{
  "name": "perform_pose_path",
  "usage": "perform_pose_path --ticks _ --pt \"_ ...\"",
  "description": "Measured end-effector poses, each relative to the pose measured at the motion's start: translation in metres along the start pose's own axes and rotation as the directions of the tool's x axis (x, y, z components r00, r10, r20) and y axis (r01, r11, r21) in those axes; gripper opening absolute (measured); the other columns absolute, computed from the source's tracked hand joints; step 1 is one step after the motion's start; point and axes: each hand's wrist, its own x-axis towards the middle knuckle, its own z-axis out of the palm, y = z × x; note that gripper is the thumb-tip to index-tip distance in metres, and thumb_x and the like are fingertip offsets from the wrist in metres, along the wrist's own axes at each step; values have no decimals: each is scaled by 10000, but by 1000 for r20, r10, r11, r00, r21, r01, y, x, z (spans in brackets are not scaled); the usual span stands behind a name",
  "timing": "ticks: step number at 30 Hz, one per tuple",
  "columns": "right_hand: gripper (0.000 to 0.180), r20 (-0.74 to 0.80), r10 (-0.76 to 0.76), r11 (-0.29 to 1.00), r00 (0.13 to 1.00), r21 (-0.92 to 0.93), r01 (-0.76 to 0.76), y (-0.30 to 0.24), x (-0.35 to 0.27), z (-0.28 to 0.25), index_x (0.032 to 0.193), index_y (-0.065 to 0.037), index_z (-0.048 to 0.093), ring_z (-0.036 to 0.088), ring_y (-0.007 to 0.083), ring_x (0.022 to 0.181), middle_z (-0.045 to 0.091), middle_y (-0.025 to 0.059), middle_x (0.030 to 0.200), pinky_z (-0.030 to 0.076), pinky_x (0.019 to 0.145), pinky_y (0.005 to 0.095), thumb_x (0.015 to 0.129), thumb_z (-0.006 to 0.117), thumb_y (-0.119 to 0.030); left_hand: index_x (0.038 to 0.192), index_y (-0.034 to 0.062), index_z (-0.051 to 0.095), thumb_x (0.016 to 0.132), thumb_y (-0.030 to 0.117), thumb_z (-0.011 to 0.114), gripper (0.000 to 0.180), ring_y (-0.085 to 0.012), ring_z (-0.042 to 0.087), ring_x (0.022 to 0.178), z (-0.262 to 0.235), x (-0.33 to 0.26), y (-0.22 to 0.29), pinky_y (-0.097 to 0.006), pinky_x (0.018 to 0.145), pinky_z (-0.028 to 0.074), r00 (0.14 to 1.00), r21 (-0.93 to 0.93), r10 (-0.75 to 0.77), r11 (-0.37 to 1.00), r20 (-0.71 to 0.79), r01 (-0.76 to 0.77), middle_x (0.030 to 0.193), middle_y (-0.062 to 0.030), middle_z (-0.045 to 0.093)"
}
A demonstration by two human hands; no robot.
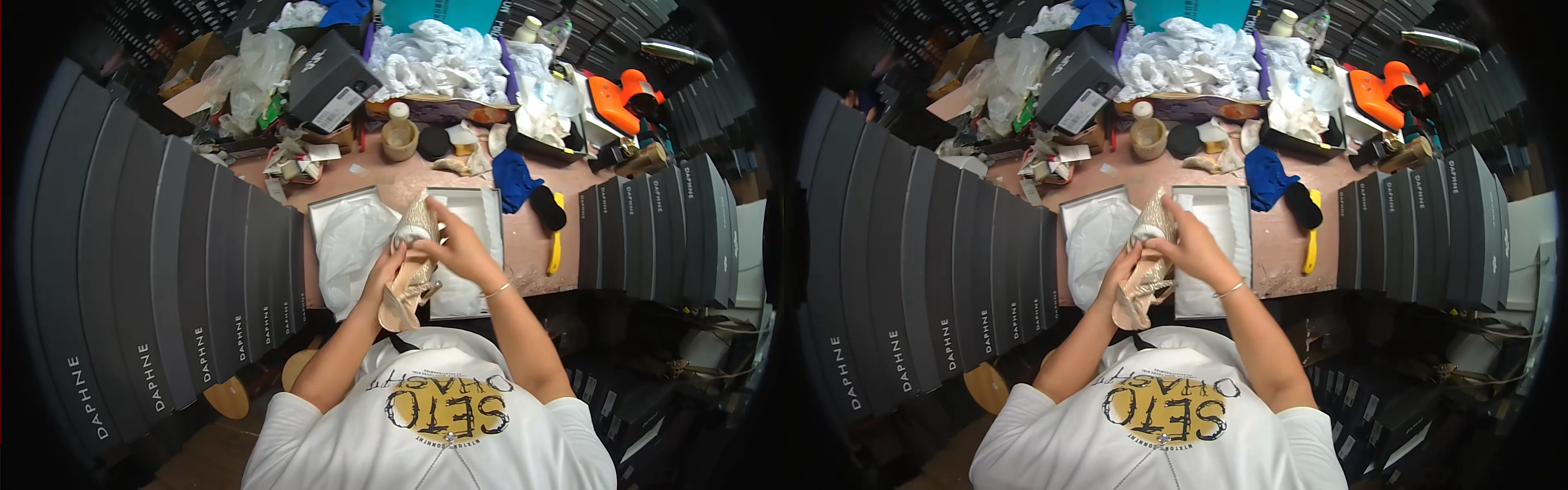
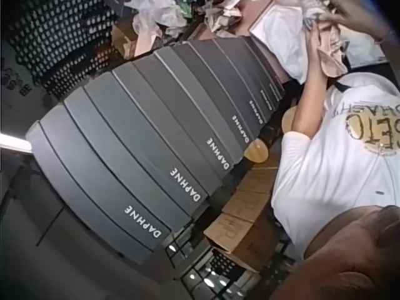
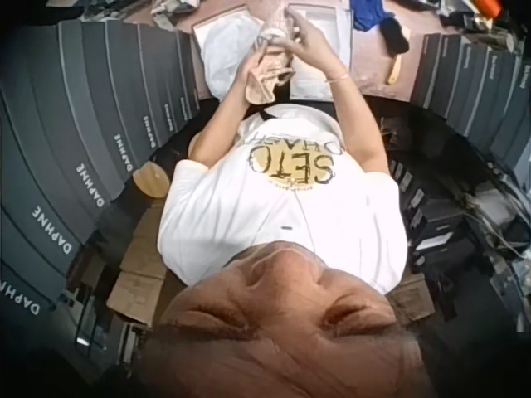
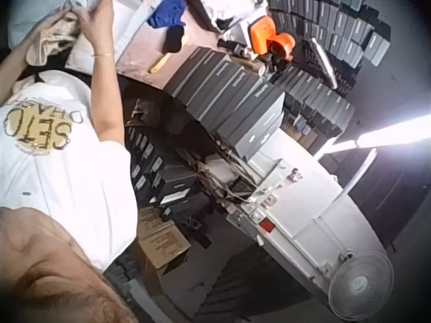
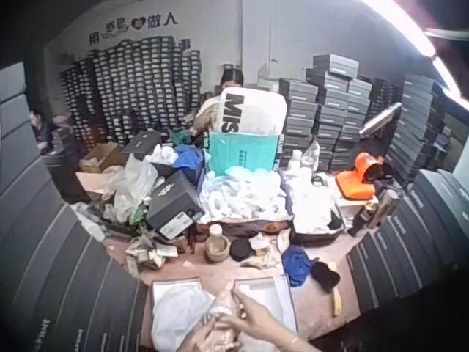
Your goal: The recorder is packing high-heeled shoes into boxes, wrapping them in protective fabric.
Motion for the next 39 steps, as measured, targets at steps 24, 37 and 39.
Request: perform_pose_path --ticks 24,37,39 --pt "231 199 102 517 975 827 -223 -40 -63 35 1088 2 590 587 131 687 616 32 820 488 653 270 960 547 -185 1244 -38 497 903 311 531 489 -423 455 1223 -33 22 -6 -522 1036 400 999 -713 -6 701 37 31 1256 -244 517" --pt "222 143 391 -7 909 988 -152 12 -49 0 978 -76 585 511 99 648 575 -21 769 443 632 275 976 508 -283 1201 53 523 943 399 540 432 -243 523 1162 -46 -28 6 -483 982 443 982 -126 68 988 -178 -91 1211 -113 562" --pt "216 158 393 -26 906 987 -161 10 -51 6 973 -76 586 511 100 654 571 -19 764 443 627 274 975 509 -277 1194 45 525 942 395 544 432 -242 525 1160 -48 -31 10 -486 978 448 974 -112 82 988 -210 -108 1200 -113 563"
